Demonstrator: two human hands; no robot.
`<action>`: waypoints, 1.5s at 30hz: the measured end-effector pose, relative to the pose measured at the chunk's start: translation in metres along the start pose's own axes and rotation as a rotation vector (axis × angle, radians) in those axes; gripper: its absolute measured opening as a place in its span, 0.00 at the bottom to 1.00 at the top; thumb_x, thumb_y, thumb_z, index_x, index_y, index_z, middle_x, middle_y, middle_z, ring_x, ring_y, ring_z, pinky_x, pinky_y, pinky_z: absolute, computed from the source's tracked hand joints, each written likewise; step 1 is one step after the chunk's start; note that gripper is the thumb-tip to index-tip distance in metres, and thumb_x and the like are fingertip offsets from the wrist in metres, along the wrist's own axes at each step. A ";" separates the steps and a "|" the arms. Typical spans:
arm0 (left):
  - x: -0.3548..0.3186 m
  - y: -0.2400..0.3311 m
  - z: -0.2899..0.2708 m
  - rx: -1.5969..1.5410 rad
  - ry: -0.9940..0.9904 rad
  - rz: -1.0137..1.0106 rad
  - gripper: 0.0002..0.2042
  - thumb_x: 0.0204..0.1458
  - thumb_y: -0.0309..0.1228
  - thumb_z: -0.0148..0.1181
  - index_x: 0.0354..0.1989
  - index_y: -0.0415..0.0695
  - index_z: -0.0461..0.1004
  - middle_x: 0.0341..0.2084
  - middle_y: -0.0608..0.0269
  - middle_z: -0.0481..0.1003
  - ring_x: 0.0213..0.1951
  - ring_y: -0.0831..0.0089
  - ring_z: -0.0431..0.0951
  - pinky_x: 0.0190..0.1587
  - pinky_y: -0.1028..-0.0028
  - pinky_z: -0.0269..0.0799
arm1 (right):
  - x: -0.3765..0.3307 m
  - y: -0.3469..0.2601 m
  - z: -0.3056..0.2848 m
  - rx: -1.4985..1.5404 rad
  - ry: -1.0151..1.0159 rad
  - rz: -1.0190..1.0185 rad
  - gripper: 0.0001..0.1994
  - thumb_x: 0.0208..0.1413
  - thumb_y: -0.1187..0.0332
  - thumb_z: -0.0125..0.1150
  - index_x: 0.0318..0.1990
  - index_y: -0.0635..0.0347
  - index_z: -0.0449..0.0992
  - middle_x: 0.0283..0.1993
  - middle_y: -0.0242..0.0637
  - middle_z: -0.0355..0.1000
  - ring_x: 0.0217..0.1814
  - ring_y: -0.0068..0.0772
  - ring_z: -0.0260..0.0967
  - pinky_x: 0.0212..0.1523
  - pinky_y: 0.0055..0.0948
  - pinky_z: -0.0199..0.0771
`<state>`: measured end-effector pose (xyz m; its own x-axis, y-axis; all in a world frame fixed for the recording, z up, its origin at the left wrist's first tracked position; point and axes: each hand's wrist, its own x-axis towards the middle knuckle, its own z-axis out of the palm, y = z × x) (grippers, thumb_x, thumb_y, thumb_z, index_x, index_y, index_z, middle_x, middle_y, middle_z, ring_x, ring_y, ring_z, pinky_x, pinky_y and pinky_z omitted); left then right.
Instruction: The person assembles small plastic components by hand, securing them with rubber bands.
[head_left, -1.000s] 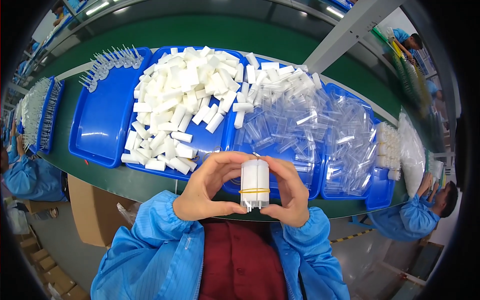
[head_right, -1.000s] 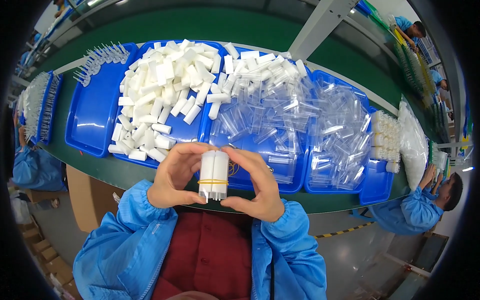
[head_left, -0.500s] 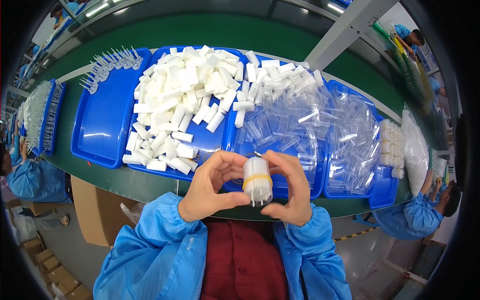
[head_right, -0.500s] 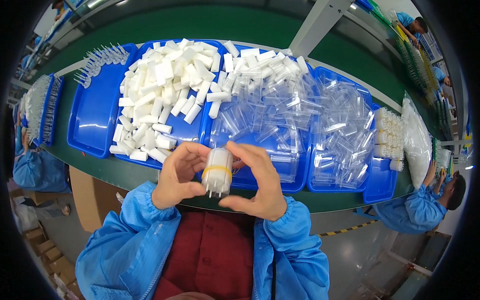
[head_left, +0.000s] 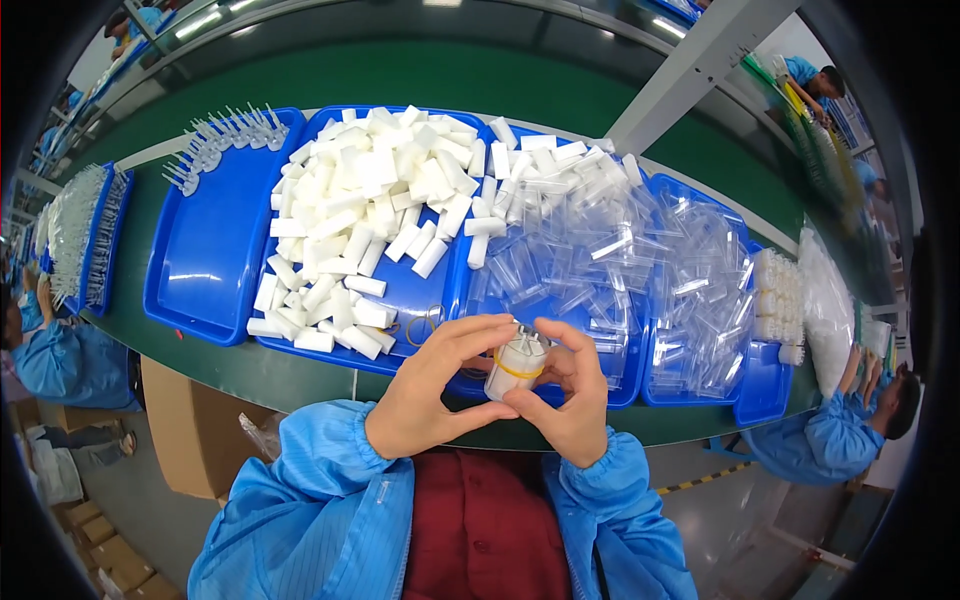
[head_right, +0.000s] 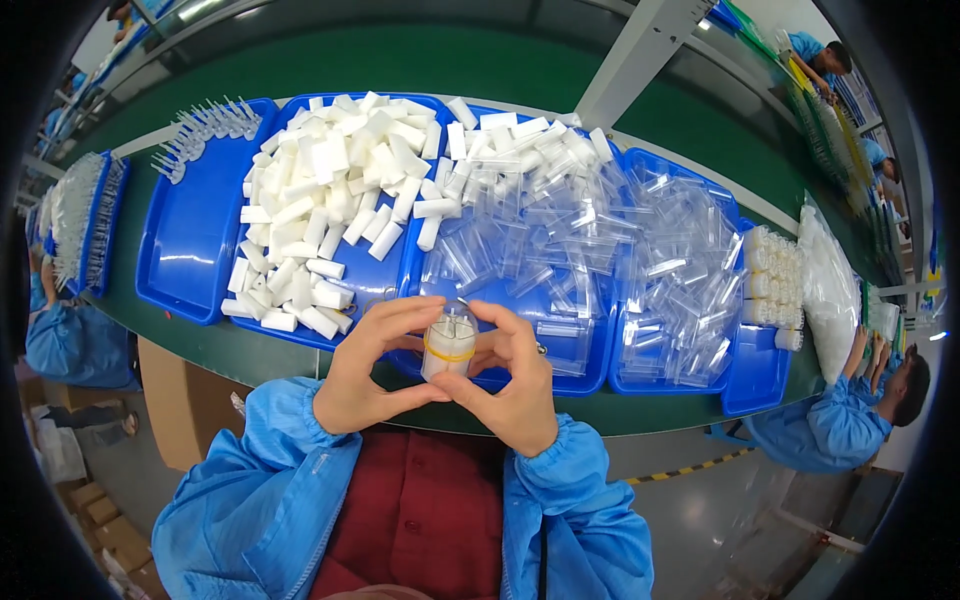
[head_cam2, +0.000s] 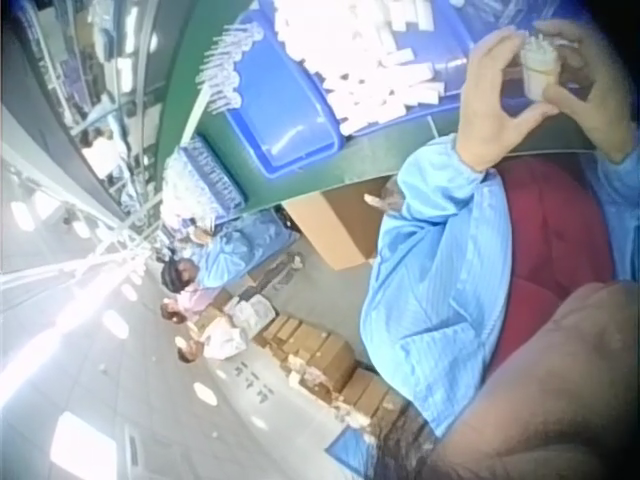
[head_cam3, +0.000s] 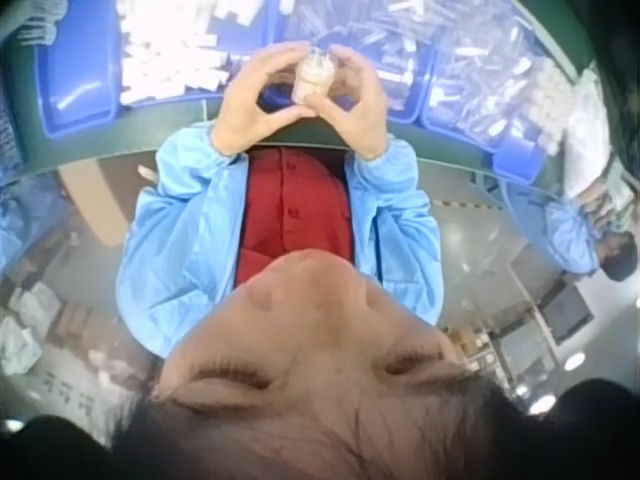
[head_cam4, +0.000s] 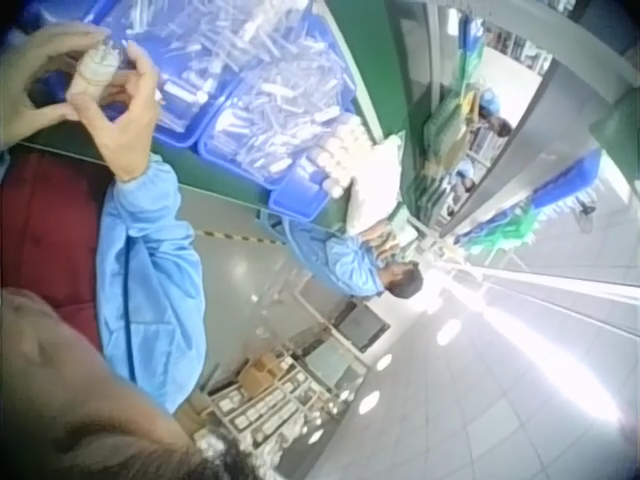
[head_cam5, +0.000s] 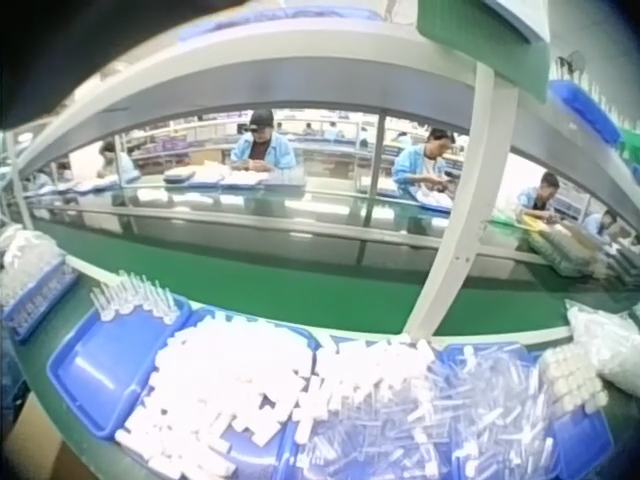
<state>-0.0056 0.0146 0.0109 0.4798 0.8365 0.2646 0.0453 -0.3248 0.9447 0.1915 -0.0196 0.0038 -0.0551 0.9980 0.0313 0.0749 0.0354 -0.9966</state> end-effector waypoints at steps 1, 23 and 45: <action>0.000 0.000 -0.001 0.001 0.000 0.001 0.37 0.44 0.23 0.75 0.65 0.43 0.64 0.63 0.52 0.62 0.60 0.62 0.70 0.55 0.67 0.77 | 0.001 -0.001 -0.002 0.000 0.000 -0.001 0.37 0.46 0.70 0.78 0.64 0.65 0.64 0.43 0.40 0.78 0.41 0.28 0.78 0.42 0.26 0.78; -0.012 -0.015 0.004 -0.752 -0.045 -0.197 0.39 0.48 0.18 0.70 0.69 0.37 0.57 0.67 0.50 0.61 0.60 0.61 0.72 0.60 0.63 0.72 | 0.009 -0.022 -0.007 -0.438 -0.027 -0.497 0.40 0.30 0.69 0.83 0.58 0.60 0.72 0.56 0.43 0.69 0.57 0.44 0.68 0.54 0.36 0.73; -0.002 -0.007 0.004 -1.193 -0.066 -0.618 0.25 0.69 0.44 0.45 0.66 0.38 0.61 0.54 0.54 0.73 0.52 0.61 0.77 0.56 0.65 0.74 | 0.007 -0.012 -0.001 -0.458 0.003 -0.536 0.36 0.33 0.70 0.82 0.56 0.59 0.75 0.54 0.41 0.71 0.56 0.43 0.70 0.55 0.37 0.72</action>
<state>-0.0036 0.0133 0.0033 0.7005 0.6718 -0.2409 -0.5007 0.7032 0.5048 0.1909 -0.0130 0.0156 -0.1995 0.8368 0.5099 0.4501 0.5405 -0.7108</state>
